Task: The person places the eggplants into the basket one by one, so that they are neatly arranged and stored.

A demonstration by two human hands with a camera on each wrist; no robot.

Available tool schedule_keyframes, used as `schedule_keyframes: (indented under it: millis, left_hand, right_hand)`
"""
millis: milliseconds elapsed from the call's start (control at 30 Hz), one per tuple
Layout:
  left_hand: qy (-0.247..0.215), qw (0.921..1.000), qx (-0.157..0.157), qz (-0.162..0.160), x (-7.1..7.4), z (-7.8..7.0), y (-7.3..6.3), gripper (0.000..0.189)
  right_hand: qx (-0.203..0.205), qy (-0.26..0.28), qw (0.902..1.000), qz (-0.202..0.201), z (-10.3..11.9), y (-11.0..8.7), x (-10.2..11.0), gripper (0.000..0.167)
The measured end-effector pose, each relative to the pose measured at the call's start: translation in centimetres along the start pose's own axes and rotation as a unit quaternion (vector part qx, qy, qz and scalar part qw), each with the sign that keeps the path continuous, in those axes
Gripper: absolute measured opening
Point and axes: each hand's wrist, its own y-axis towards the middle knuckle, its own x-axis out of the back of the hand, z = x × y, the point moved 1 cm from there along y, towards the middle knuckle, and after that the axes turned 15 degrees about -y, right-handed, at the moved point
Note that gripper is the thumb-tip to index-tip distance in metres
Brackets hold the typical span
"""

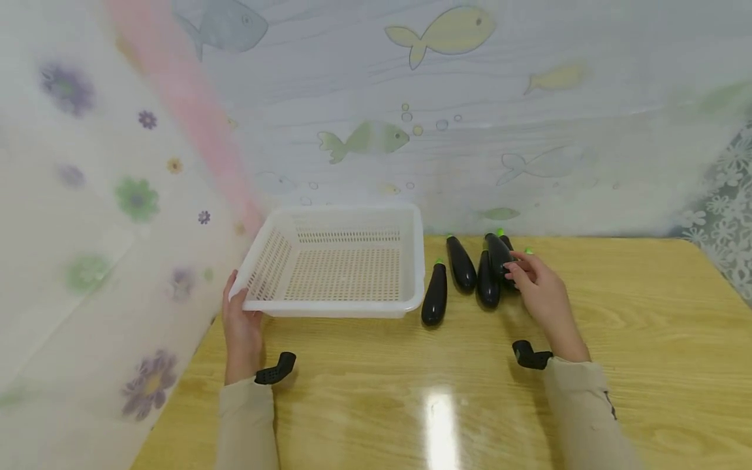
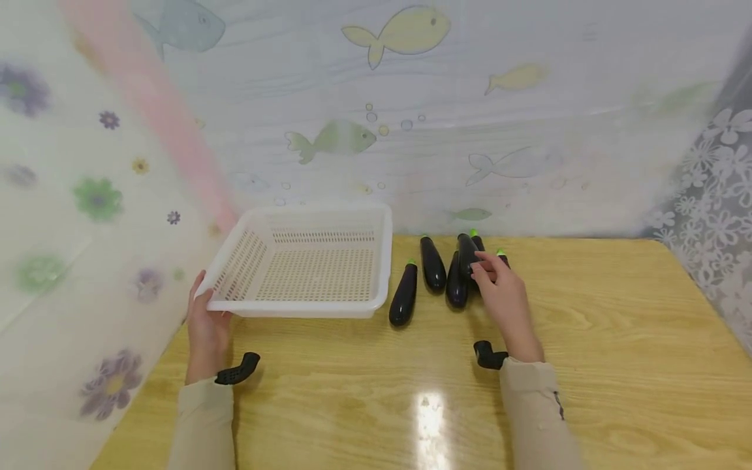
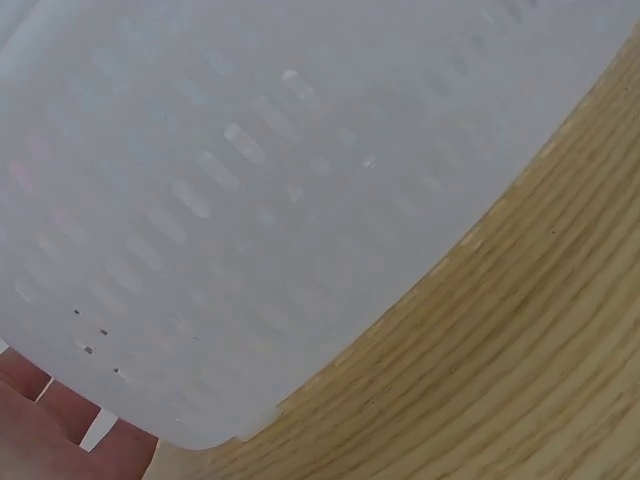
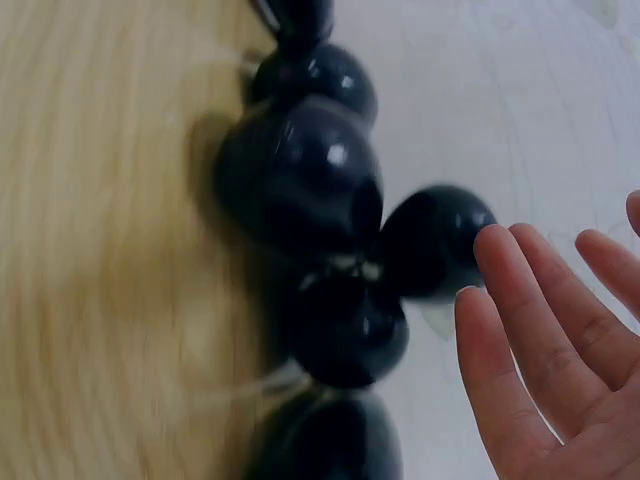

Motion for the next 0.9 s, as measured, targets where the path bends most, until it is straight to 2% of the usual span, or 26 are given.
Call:
schedule_keyframes:
  millis: [167,267,433,633,900]
  left_hand:
    - [-0.039,0.9988,-0.008,0.029,0.8,0.7,-0.2,0.050]
    - [-0.049,0.9979,-0.009,0.041,0.9,1.0,-0.3,0.050]
    - [-0.040,0.9972,-0.014,0.062,0.2,1.4,0.4,0.050]
    - [-0.037,0.9962,-0.019,0.076,-0.5,1.7,0.9,0.051]
    - [-0.047,0.9965,-0.022,0.066,1.0,2.0,0.3,0.052]
  right_hand:
    - [-0.007,0.065,0.9979,0.005,0.7,0.0,-1.3,0.048]
    - [-0.012,0.081,0.9966,0.008,0.9,-0.1,-2.0,0.048]
    - [-0.008,0.069,0.9975,0.015,1.4,0.3,-2.9,0.044]
    - [0.028,0.055,0.9971,0.046,1.8,0.7,-3.9,0.040]
    - [0.044,0.009,0.9907,0.129,2.6,0.3,-5.7,0.049]
